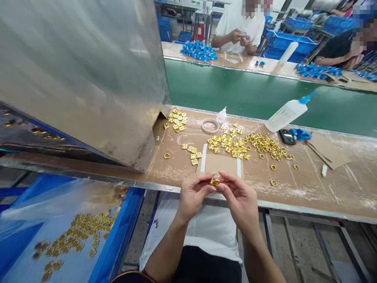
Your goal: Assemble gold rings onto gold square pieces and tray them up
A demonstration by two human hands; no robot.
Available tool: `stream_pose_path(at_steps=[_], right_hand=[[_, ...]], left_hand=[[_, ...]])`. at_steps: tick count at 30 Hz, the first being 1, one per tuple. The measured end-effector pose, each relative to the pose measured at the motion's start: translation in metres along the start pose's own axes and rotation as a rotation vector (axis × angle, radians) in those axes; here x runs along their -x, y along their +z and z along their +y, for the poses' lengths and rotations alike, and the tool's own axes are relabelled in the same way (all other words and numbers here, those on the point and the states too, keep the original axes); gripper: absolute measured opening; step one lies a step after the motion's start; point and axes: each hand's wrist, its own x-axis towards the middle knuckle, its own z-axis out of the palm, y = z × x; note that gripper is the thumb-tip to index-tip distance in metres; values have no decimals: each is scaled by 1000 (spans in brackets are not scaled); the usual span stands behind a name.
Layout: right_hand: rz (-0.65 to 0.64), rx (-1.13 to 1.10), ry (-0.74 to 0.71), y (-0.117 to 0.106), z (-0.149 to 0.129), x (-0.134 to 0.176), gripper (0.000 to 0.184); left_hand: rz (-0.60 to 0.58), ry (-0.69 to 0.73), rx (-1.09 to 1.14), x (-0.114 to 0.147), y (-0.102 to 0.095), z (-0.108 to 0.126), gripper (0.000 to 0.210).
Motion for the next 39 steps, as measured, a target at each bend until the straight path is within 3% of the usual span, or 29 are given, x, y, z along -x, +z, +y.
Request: stream_pose_path(at_steps=[6, 10, 21, 30, 35, 39], right_hand=[[-32, 179, -150, 2, -6, -1, 10], [-18, 313, -266, 3, -5, -4, 14], [1, 430, -345, 7, -6, -1, 15], [41, 292, -271, 7, -2, 1, 16], [17, 48, -120, 4, 1, 6, 40], [51, 10, -132, 2, 2, 7, 32]], left_hand=[[-15, 19, -39, -1, -5, 1, 30], [-15, 58, -60, -1, -7, -1, 26], [25, 38, 23, 1, -2, -6, 24], [41, 8, 8, 1, 2, 0, 33], [31, -58, 49, 3, 0, 6, 33], [13, -126, 106, 4, -1, 6, 36]])
